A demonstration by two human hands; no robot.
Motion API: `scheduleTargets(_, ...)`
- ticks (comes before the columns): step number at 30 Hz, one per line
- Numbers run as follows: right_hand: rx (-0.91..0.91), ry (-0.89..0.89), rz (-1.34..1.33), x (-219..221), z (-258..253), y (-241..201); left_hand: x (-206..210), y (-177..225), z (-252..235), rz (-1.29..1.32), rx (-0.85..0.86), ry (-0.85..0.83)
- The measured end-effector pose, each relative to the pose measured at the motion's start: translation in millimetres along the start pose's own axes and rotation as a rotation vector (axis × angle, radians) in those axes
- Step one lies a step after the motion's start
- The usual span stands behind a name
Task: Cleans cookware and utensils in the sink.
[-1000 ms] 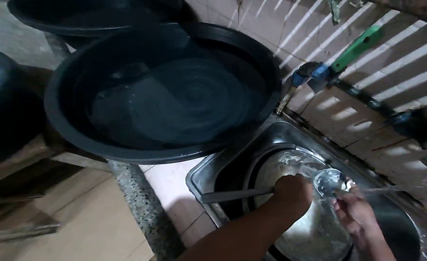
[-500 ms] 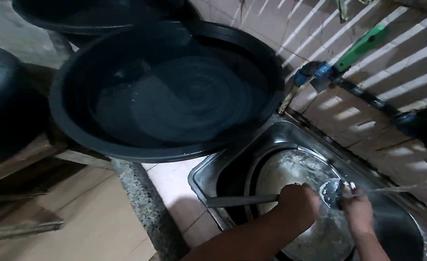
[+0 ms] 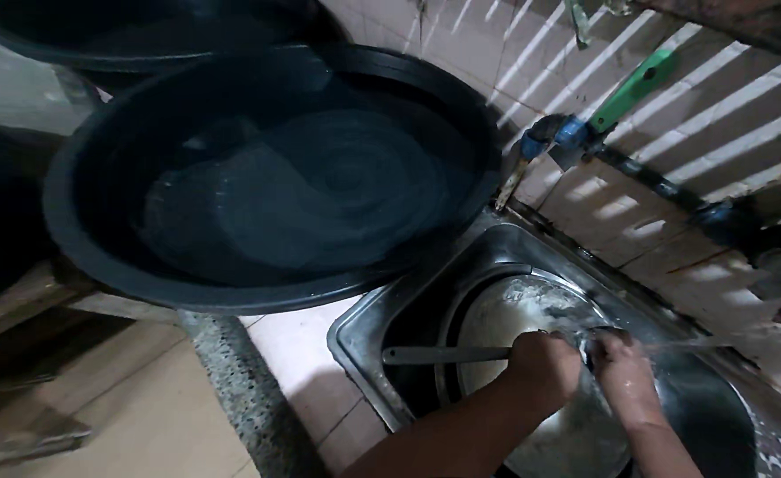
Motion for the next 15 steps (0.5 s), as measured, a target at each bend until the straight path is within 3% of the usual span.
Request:
scheduleTargets(5,0.007,-0.361,-0.254,7.3,-4.9,-5.0,-4.4,-10.6,-3.5,0.023,-0.023,-0.017)
scheduleTargets(7,0.025,-0.414,-0.210,6.5,-6.7,4.6,-6.5,-14.6,-3.1,0.031,-0.036,0.006)
scheduleTargets(11,0.077,-0.002,0.004,-17.8,-1.6,2.0,-11.5,-0.9,0.8,0.006,-0.009,0.002)
scheduleTargets(15,-0.014,0.122,-0.345,-8.0,1.4,-11.3,-9.2,4.7,-3.8,0.091,-0.041,0.011)
Point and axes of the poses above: each hand's wrist, its own z-axis away from the middle knuckle, its own x-axis out of the palm, y = z × x, the point moved 6 cm from there along -z, towards the middle knuckle, and after that the axes turned 9 degrees about -y, right-handed, at the moved point
